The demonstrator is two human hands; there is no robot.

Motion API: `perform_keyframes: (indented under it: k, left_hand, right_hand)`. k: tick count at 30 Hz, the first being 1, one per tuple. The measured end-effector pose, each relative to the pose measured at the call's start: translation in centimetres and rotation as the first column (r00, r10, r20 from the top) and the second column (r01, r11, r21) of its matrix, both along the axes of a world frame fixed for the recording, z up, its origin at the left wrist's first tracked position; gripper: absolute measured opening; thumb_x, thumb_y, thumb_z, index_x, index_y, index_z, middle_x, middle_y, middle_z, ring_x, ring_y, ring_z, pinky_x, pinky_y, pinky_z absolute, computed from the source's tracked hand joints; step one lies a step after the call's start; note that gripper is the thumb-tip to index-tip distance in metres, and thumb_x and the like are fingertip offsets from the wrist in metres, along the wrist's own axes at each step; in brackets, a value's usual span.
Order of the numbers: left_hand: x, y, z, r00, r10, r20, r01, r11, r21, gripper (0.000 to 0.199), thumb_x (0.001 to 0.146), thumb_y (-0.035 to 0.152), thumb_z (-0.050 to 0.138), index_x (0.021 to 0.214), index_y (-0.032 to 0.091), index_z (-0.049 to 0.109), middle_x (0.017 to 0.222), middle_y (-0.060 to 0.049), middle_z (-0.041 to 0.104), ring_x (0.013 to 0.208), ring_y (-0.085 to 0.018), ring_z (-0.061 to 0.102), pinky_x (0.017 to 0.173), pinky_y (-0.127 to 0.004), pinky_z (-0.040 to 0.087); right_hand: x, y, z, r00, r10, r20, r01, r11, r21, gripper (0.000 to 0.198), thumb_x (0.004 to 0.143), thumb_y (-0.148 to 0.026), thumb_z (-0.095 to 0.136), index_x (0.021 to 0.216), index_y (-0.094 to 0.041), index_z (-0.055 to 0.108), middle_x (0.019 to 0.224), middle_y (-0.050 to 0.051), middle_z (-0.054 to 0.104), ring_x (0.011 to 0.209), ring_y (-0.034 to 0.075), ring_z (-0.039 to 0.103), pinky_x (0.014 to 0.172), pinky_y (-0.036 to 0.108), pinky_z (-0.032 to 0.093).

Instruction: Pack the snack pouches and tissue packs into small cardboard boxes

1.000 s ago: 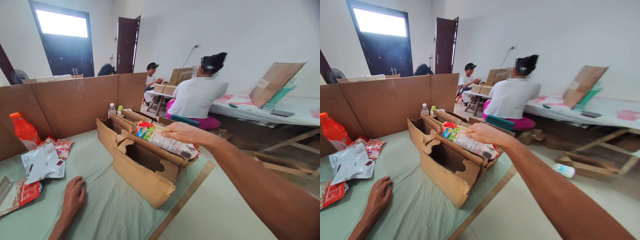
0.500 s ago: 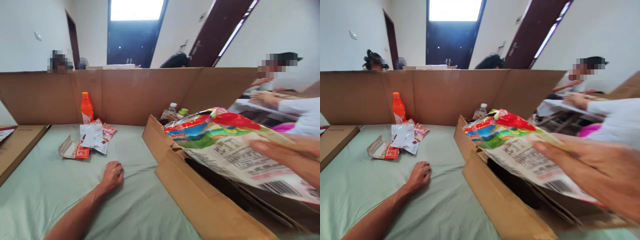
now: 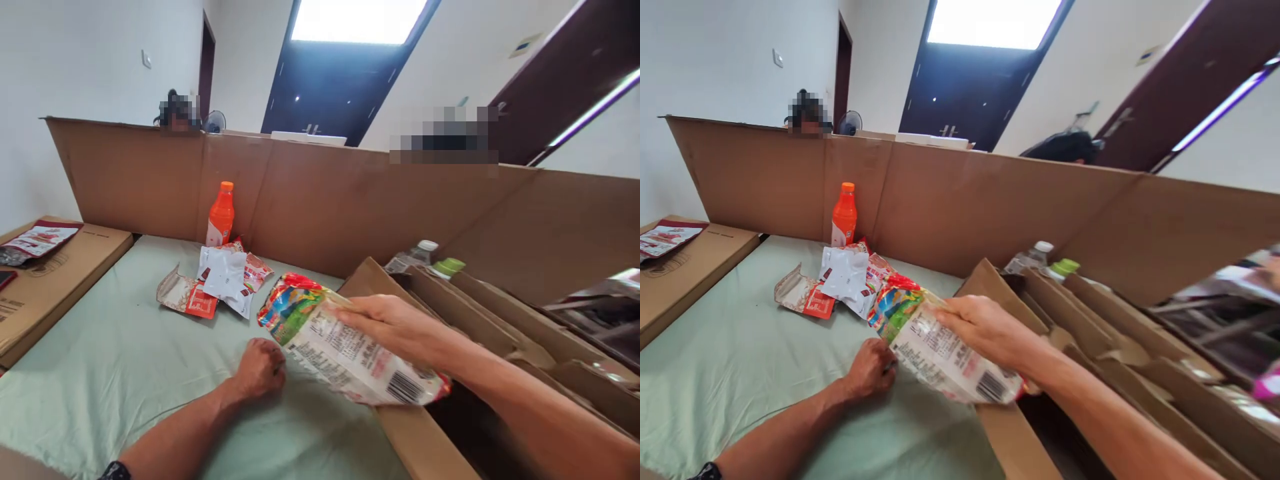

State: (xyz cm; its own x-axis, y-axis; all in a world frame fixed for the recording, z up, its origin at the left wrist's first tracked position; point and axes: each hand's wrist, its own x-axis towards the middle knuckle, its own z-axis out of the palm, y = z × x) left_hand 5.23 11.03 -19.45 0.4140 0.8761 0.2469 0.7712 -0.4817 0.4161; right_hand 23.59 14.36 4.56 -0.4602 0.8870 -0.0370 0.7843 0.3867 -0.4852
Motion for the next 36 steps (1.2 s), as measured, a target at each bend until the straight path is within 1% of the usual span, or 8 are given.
perform_keyframes:
  k: [3,10,13,16,19,23,28,36]
  left_hand:
    - [0.1,0.1,-0.2,1.0,0.0,-0.002,0.0,1.0,-0.02,0.032,0.099,0.037,0.064,0.124,0.017,0.063,0.125,-0.009,0.066,0.107,-0.023,0.067,0.093,-0.045,0.058]
    - [0.2,-0.2,-0.1,0.999,0.012,0.035,-0.011,0.999,-0.036,0.031,0.099,0.037,0.064,0.123,0.018,0.064,0.126,-0.009,0.065,0.11,-0.024,0.066,0.095,-0.046,0.057]
    - [0.2,-0.3,0.1,0.999,0.018,0.037,-0.017,0.999,-0.039,0.031,0.099,0.037,0.064,0.123,0.017,0.064,0.126,-0.009,0.066,0.109,-0.024,0.066,0.094,-0.046,0.057]
    - [0.3,-0.3,0.2,0.999,0.037,0.033,-0.036,0.999,-0.031,0.03,0.099,0.036,0.064,0.122,0.017,0.064,0.125,-0.009,0.066,0.109,-0.023,0.066,0.094,-0.046,0.057]
    - [0.1,-0.1,0.4,0.998,0.052,0.038,-0.051,0.999,-0.01,0.03,0.099,0.036,0.064,0.122,0.017,0.064,0.124,-0.009,0.066,0.108,-0.023,0.067,0.093,-0.045,0.058]
    - [-0.5,0.1,0.7,0.997,0.03,0.074,-0.032,0.999,0.029,0.029,0.099,0.037,0.063,0.121,0.018,0.064,0.125,-0.009,0.066,0.107,-0.022,0.067,0.093,-0.045,0.058]
    - [-1.5,1.8,1.1,0.988,-0.034,0.15,0.019,0.995,0.1,0.015,0.097,0.027,0.063,0.105,0.017,0.07,0.115,-0.009,0.071,0.11,-0.024,0.066,0.099,-0.049,0.054]
    - [-2.2,3.2,1.4,0.986,-0.051,0.159,0.013,0.972,0.233,0.027,0.087,0.027,0.05,0.093,0.022,0.076,0.11,-0.011,0.077,0.105,-0.029,0.071,0.092,-0.047,0.058]
  right_hand:
    - [-2.7,3.2,-0.4,0.995,0.065,0.076,-0.061,0.997,-0.055,0.06,0.082,-0.075,0.042,0.057,-0.022,0.053,0.057,0.003,0.056,0.054,0.016,0.051,0.05,0.028,0.037]
    - [-9.6,7.7,0.1,0.987,-0.059,0.15,0.018,0.965,0.262,0.031,0.091,-0.035,0.047,0.088,-0.019,0.073,0.089,0.011,0.076,0.081,0.025,0.07,0.069,0.031,0.049]
    - [-11.9,6.3,-0.5,0.985,0.172,-0.003,-0.163,0.94,0.301,0.039,0.093,-0.037,0.051,0.123,-0.02,0.07,0.128,0.01,0.072,0.11,0.025,0.069,0.089,0.034,0.054]
    - [-11.8,3.4,-1.0,0.88,0.464,-0.104,-0.401,0.842,0.361,0.036,0.096,-0.035,0.051,0.122,-0.023,0.072,0.13,0.008,0.072,0.119,0.025,0.067,0.1,0.04,0.054]
    - [-9.1,1.1,-0.9,0.851,0.523,-0.044,-0.473,0.801,0.368,0.032,0.097,-0.031,0.05,0.114,-0.024,0.076,0.119,0.007,0.077,0.113,0.024,0.071,0.099,0.04,0.055]
    - [-3.1,-0.7,1.6,0.908,0.417,0.033,-0.404,0.853,0.33,0.03,0.095,-0.033,0.05,0.102,-0.024,0.079,0.105,0.006,0.08,0.097,0.023,0.075,0.088,0.036,0.058]
    - [5.8,-3.1,6.2,1.0,-0.021,-0.019,0.025,0.955,0.295,0.035,0.091,-0.044,0.051,0.099,-0.023,0.078,0.097,0.005,0.08,0.09,0.025,0.073,0.089,0.041,0.056]
    - [21.2,-6.6,5.1,0.807,-0.589,-0.045,0.574,0.763,0.297,0.031,0.088,-0.037,0.049,0.09,-0.02,0.076,0.1,0.011,0.079,0.096,0.031,0.07,0.091,0.044,0.052]
